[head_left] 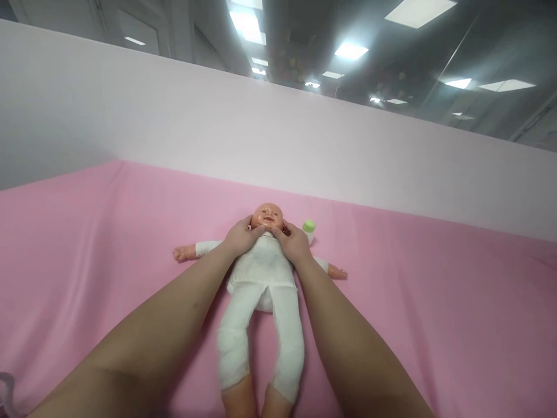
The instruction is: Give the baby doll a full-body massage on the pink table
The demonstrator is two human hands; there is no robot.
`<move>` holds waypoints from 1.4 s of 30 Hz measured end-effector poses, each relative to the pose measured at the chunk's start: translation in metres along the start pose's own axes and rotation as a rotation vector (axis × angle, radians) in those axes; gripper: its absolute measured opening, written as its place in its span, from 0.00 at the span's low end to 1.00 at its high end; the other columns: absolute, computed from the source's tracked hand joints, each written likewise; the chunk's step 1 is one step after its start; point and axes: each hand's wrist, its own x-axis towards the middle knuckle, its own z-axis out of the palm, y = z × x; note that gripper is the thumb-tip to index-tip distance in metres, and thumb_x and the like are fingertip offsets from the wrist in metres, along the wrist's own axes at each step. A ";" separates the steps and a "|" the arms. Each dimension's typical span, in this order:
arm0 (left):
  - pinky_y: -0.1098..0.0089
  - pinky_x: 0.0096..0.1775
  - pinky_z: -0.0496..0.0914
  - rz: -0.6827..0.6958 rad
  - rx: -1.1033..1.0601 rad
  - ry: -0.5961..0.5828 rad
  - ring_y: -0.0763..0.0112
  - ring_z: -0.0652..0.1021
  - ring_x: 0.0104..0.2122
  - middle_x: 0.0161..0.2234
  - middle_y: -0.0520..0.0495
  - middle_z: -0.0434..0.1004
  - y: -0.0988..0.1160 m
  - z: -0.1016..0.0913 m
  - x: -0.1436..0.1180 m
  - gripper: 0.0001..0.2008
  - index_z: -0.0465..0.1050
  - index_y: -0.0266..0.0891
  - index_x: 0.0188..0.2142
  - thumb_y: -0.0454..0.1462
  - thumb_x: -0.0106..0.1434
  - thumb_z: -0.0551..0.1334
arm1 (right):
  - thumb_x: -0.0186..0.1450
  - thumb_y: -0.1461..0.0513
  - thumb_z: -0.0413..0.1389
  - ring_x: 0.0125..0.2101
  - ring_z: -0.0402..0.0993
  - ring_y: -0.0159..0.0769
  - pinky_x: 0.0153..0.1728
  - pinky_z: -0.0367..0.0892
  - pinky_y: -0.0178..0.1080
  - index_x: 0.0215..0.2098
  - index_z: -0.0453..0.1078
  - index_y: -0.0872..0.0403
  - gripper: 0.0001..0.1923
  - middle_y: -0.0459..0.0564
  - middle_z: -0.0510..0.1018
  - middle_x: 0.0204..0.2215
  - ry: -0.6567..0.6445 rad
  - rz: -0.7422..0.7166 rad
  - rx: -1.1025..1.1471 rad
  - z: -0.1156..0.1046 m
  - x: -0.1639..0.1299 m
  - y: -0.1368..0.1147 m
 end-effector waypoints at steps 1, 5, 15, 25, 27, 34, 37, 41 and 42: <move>0.58 0.50 0.72 -0.002 -0.013 0.006 0.54 0.80 0.46 0.49 0.43 0.82 -0.001 0.000 0.000 0.28 0.73 0.42 0.56 0.54 0.62 0.62 | 0.64 0.48 0.61 0.48 0.78 0.42 0.54 0.69 0.45 0.58 0.72 0.52 0.28 0.52 0.82 0.49 -0.001 -0.002 0.008 -0.001 0.000 0.001; 0.58 0.52 0.71 0.007 -0.101 0.001 0.54 0.80 0.49 0.51 0.42 0.81 -0.005 0.000 0.001 0.27 0.74 0.41 0.55 0.54 0.63 0.61 | 0.66 0.49 0.58 0.56 0.74 0.43 0.59 0.66 0.46 0.59 0.71 0.54 0.27 0.55 0.78 0.56 -0.011 -0.003 0.058 -0.002 0.004 0.008; 0.58 0.52 0.71 -0.010 -0.171 0.037 0.55 0.80 0.48 0.48 0.41 0.82 -0.006 0.003 0.004 0.29 0.77 0.40 0.50 0.58 0.66 0.54 | 0.67 0.46 0.56 0.51 0.77 0.41 0.55 0.70 0.44 0.55 0.72 0.52 0.25 0.53 0.81 0.51 -0.004 0.021 0.068 0.000 0.004 0.007; 0.59 0.49 0.72 -0.039 -0.080 0.031 0.52 0.80 0.48 0.51 0.43 0.81 0.006 0.000 -0.005 0.32 0.73 0.42 0.55 0.54 0.55 0.69 | 0.55 0.42 0.66 0.44 0.79 0.41 0.48 0.72 0.43 0.55 0.69 0.51 0.36 0.53 0.82 0.45 0.034 0.054 -0.088 0.006 -0.002 -0.002; 0.59 0.49 0.73 -0.055 -0.110 0.024 0.51 0.79 0.49 0.52 0.42 0.80 0.004 0.000 -0.004 0.32 0.73 0.42 0.55 0.54 0.55 0.68 | 0.58 0.44 0.65 0.46 0.79 0.41 0.49 0.71 0.43 0.55 0.69 0.51 0.34 0.53 0.82 0.47 0.028 0.048 -0.081 0.006 -0.001 0.000; 0.59 0.54 0.69 -0.026 -0.119 0.049 0.53 0.78 0.53 0.54 0.40 0.79 -0.009 0.000 0.003 0.31 0.74 0.40 0.55 0.55 0.59 0.65 | 0.65 0.50 0.61 0.52 0.77 0.40 0.55 0.69 0.44 0.59 0.69 0.50 0.27 0.52 0.80 0.52 -0.017 0.017 0.023 0.003 0.005 0.009; 0.59 0.54 0.69 -0.021 -0.186 0.045 0.55 0.78 0.51 0.53 0.39 0.80 -0.011 0.001 0.004 0.30 0.74 0.40 0.55 0.56 0.61 0.62 | 0.67 0.52 0.58 0.52 0.77 0.39 0.57 0.69 0.43 0.58 0.70 0.52 0.24 0.53 0.79 0.53 -0.046 0.006 0.127 0.002 0.006 0.010; 0.59 0.51 0.71 -0.027 -0.215 0.080 0.55 0.79 0.49 0.50 0.38 0.81 -0.012 0.004 0.004 0.31 0.75 0.38 0.54 0.57 0.61 0.61 | 0.68 0.53 0.57 0.56 0.74 0.39 0.60 0.65 0.44 0.57 0.72 0.54 0.23 0.54 0.78 0.55 -0.034 -0.001 0.175 -0.001 0.007 0.011; 0.59 0.50 0.71 -0.034 -0.208 0.094 0.56 0.79 0.48 0.49 0.39 0.82 -0.012 0.004 0.004 0.30 0.76 0.39 0.53 0.57 0.62 0.60 | 0.68 0.53 0.57 0.57 0.73 0.39 0.61 0.64 0.44 0.57 0.72 0.54 0.23 0.54 0.78 0.56 -0.029 0.000 0.166 -0.002 0.008 0.011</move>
